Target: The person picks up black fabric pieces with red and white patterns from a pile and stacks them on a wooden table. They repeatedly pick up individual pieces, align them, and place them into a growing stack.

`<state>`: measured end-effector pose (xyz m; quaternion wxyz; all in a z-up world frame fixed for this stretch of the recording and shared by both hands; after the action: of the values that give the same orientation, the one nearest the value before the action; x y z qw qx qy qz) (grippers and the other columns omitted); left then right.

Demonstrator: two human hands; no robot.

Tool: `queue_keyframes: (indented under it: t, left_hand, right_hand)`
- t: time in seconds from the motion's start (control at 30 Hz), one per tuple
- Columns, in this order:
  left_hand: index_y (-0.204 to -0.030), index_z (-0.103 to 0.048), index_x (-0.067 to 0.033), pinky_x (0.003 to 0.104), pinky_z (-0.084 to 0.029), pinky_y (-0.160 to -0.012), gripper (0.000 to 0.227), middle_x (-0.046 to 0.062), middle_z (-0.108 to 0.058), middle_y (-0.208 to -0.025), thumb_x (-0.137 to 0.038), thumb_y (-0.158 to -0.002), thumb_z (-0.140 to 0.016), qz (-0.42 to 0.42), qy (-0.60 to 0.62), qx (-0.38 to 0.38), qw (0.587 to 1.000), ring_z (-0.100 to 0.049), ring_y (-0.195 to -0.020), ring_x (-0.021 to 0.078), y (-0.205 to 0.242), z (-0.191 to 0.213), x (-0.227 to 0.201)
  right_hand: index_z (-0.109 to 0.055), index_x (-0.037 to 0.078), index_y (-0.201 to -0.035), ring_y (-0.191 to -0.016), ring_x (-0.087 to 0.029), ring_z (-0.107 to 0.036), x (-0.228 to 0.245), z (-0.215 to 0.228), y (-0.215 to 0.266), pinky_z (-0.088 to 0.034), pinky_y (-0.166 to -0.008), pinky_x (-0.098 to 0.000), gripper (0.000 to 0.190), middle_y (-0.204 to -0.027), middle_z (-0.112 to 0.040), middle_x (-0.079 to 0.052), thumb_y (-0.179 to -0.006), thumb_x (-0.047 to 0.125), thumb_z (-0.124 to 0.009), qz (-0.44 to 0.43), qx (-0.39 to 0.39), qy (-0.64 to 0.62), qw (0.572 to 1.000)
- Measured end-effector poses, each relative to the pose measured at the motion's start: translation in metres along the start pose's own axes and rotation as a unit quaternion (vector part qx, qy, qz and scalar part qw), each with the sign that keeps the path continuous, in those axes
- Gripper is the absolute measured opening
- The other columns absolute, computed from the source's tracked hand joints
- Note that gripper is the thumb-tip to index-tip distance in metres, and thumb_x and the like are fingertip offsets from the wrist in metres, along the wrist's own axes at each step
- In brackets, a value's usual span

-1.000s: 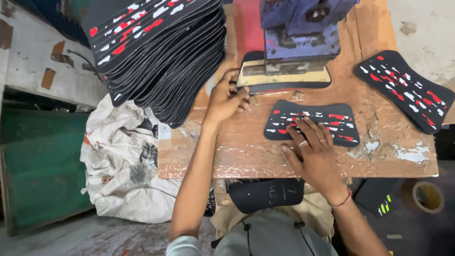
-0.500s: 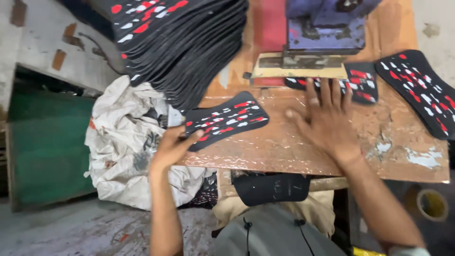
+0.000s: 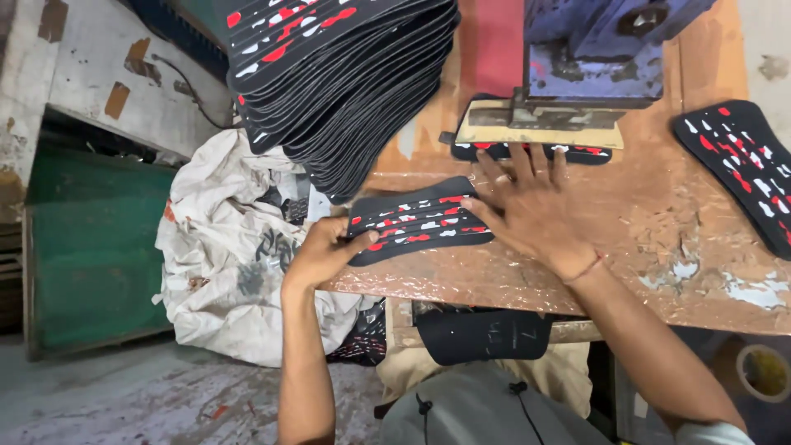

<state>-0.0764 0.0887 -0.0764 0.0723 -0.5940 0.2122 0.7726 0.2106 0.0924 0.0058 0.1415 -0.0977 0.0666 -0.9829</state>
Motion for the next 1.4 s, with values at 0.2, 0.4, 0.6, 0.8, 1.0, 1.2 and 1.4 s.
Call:
queue_keyframes:
  t: [0.2,0.4,0.6,0.8,1.0,1.2,1.4]
  left_hand:
    - [-0.099,-0.077,0.0015,0.026,-0.052,-0.063,0.019,-0.001,-0.072,-0.085,-0.017,-0.093,-0.077,0.02,0.004,-0.035,0.999,-0.059,-0.074,0.0041,0.007,0.001,0.002]
    - [-0.102,-0.076,0.0007,0.023,-0.054,-0.063,0.021,-0.004,-0.073,-0.082,-0.018,-0.093,-0.074,0.009,-0.022,-0.039,0.999,-0.061,-0.072,0.0022,0.01,-0.002,-0.022]
    - [-0.101,-0.076,0.0018,0.027,-0.046,-0.058,0.018,0.003,-0.066,-0.072,-0.015,-0.094,-0.076,-0.026,-0.07,-0.171,0.982,-0.053,-0.066,0.0068,0.035,-0.001,-0.054]
    - [-0.121,-0.064,0.0037,0.03,-0.057,-0.058,0.015,0.007,-0.064,-0.097,-0.005,-0.109,-0.066,-0.271,-0.017,-0.33,0.904,-0.066,-0.069,0.012,0.038,0.079,-0.241]
    - [-0.142,-0.046,0.0012,0.033,-0.06,-0.079,0.053,0.015,-0.07,-0.123,-0.002,-0.1,-0.078,-0.384,-0.276,-0.382,0.794,-0.073,-0.099,0.0239,0.004,0.105,-0.277]
    - [-0.102,-0.066,-0.0024,0.031,-0.05,-0.081,0.014,0.013,-0.071,-0.109,0.004,-0.092,-0.071,-0.269,-0.195,-0.412,0.848,-0.063,-0.095,0.0216,0.057,0.007,-0.201]
    - [-0.126,-0.067,-0.0033,0.025,-0.052,-0.071,0.037,0.006,-0.073,-0.104,-0.004,-0.09,-0.075,-0.214,-0.127,-0.221,0.943,-0.067,-0.083,0.0122,-0.004,-0.068,-0.107]
  right_hand:
    - [-0.053,0.006,-0.149,-0.151,-0.045,-0.035,-0.005,0.024,0.068,-0.025,-0.125,-0.0575,0.062,-0.159,-0.042,-0.025,-0.098,0.039,-0.063,0.031,-0.032,-0.115,0.992]
    - [-0.059,0.006,-0.143,-0.148,-0.039,-0.043,-0.011,0.029,0.114,-0.028,-0.126,-0.055,0.056,-0.154,-0.05,-0.019,-0.095,0.034,-0.066,-0.023,-0.057,-0.089,0.994]
    - [-0.062,0.008,-0.139,-0.146,-0.038,-0.044,-0.007,0.035,0.111,-0.03,-0.124,-0.0541,0.052,-0.152,-0.052,-0.018,-0.093,0.032,-0.066,-0.039,-0.063,-0.078,0.994]
    - [-0.062,0.007,-0.137,-0.144,-0.038,-0.045,-0.004,0.036,0.114,-0.031,-0.122,-0.0538,0.051,-0.15,-0.053,-0.019,-0.093,0.032,-0.064,-0.032,-0.082,-0.074,0.993]
    - [-0.062,0.004,-0.137,-0.143,-0.038,-0.047,-0.009,0.039,0.125,-0.031,-0.122,-0.0533,0.052,-0.149,-0.054,-0.02,-0.093,0.03,-0.065,-0.025,-0.083,-0.1,0.991]
    - [-0.055,-0.009,-0.141,-0.122,-0.049,-0.056,-0.172,0.105,0.121,-0.04,-0.105,-0.0551,0.057,-0.131,-0.06,-0.031,-0.107,0.035,-0.065,-0.218,-0.157,0.049,0.962]
    - [-0.062,-0.005,-0.127,-0.123,-0.048,-0.055,-0.093,0.082,0.112,-0.04,-0.107,-0.0559,0.056,-0.13,-0.061,-0.028,-0.094,0.039,-0.068,-0.184,-0.101,-0.059,0.976]
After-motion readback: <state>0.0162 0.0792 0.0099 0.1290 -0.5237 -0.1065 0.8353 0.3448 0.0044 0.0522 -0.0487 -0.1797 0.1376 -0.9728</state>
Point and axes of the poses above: each hand's wrist, its own y-axis away from the middle knuckle, its own z-axis out of the back of the hand, x = y × z, the point moved 8 cm from there along -y, towards the middle knuckle
